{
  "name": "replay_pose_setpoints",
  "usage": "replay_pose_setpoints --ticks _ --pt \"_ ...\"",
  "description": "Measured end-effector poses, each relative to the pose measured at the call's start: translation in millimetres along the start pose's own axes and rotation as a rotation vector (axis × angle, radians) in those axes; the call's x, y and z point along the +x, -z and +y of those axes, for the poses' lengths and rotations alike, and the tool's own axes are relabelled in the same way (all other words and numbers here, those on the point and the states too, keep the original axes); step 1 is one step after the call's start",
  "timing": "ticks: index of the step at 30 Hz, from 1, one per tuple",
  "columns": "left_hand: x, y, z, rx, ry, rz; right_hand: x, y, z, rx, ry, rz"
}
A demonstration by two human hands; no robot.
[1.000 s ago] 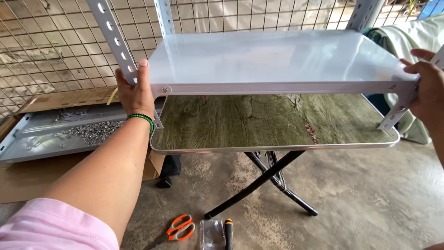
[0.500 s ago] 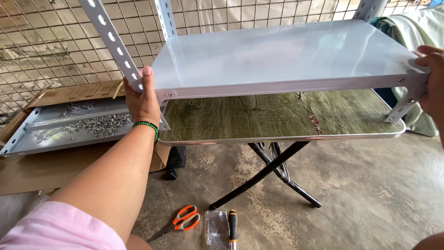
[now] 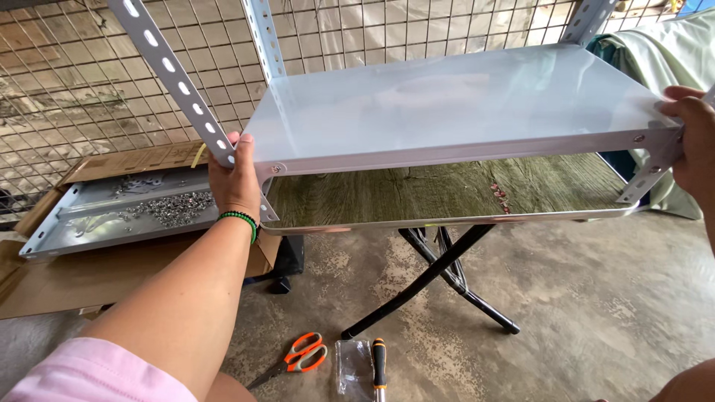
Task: The person assembles a metal shelf by attaching metal brackets to a shelf panel using screws and a screwdriver. They tighten the screws to secure the brackets and then flip the shelf to continue assembly.
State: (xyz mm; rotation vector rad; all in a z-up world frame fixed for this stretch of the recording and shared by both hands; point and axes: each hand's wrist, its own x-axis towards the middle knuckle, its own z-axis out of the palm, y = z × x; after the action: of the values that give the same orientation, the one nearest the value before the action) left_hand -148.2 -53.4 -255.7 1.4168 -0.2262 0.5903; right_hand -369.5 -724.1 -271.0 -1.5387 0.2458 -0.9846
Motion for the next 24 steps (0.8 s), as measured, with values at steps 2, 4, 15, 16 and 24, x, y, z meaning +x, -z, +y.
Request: replay_pose_setpoints --ticks 2,4,15,16,24 --pt "-2 3 2 0.002 0.021 -0.018 -11 -7 -5 -0.045 0.011 -0.011" --pt "-3 3 6 -0.010 0.057 -0.048 -23 -11 -6 -0.052 0.015 -0.015" --pt "10 15 19 -0.088 0.477 -0.214 -22 -12 0 -0.116 0.000 0.137" --pt "9 16 19 -0.109 0.492 -0.220 -25 -12 0 -0.114 0.000 0.144" --pt "19 10 13 -0.069 0.479 -0.251 -37 -28 -28 -0.095 -0.111 0.127"
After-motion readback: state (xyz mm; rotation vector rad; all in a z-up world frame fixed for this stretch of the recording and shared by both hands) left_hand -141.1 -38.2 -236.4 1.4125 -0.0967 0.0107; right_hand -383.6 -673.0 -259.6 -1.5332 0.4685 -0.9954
